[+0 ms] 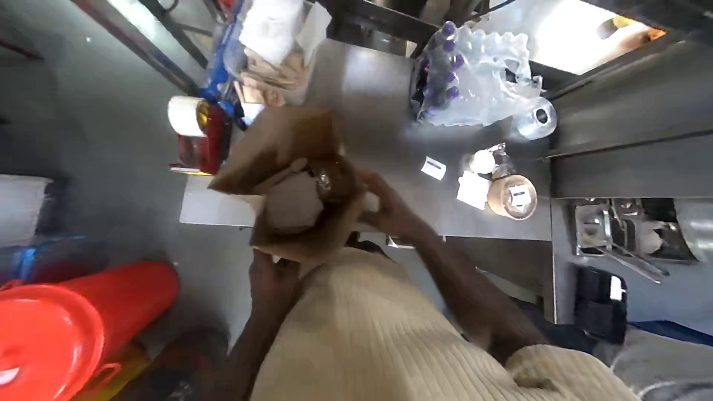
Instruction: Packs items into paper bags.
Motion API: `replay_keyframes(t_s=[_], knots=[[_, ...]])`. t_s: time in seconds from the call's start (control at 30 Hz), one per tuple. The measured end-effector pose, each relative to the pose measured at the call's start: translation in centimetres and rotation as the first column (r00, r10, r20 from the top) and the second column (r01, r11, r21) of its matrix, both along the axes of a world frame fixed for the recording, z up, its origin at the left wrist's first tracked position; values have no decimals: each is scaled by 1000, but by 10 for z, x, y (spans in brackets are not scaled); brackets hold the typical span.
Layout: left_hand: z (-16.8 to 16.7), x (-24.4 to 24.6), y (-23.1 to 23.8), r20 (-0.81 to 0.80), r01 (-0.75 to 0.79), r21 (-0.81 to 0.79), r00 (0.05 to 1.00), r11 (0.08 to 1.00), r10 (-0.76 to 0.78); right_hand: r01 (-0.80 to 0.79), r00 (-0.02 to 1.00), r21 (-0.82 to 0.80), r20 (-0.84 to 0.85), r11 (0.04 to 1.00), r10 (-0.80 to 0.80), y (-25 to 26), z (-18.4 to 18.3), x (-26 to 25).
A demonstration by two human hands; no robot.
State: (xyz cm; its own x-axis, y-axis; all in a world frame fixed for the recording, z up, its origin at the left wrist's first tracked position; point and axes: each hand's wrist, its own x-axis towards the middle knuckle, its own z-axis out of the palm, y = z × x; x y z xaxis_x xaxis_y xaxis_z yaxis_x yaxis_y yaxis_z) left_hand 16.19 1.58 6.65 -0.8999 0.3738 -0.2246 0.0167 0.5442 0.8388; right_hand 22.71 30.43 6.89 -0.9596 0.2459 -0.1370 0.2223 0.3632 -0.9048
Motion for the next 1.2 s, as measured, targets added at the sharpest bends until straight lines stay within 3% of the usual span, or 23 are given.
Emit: replay_keyframes(t_s=[0.1, 0.2, 0.3, 0.47, 0.67, 0.83, 0.97, 1.1, 1.2], knots=[[-1, 6, 19, -182, -61, -44, 982, 997, 52, 121, 957, 49, -271, 991, -103, -18, -21, -14], [-5, -2, 30, -292, -151, 15, 945, 988, 149, 166, 901, 121, -422, 979, -101, -21, -24, -25], [-18, -8, 39, -329, -260, 220, 888, 940, 322, 158, 882, 153, -467, 975, -69, -17, -25, -25], [-37, 2, 33, -242, -369, 477, 817, 798, 523, 162, 870, 32, -477, 986, -127, -26, -32, -1], [-35, 32, 36, -134, -370, 524, 854, 767, 503, 131, 869, -7, -480, 991, -118, -28, -37, 41], [-25, 38, 32, -108, -296, 452, 918, 842, 381, 96, 920, 110, -390, 989, -46, -26, -32, 41], [-15, 30, 26, -128, -193, 264, 964, 945, 233, 112, 876, -18, -471, 994, -107, -31, -33, 28], [-14, 6, 18, -143, -131, 271, 974, 954, 174, 27, 921, -155, -379, 988, -85, -21, -21, 17], [-19, -15, 0, -108, 14, 334, 994, 942, 23, -1, 942, -87, -334, 996, -29, -5, -12, 6]])
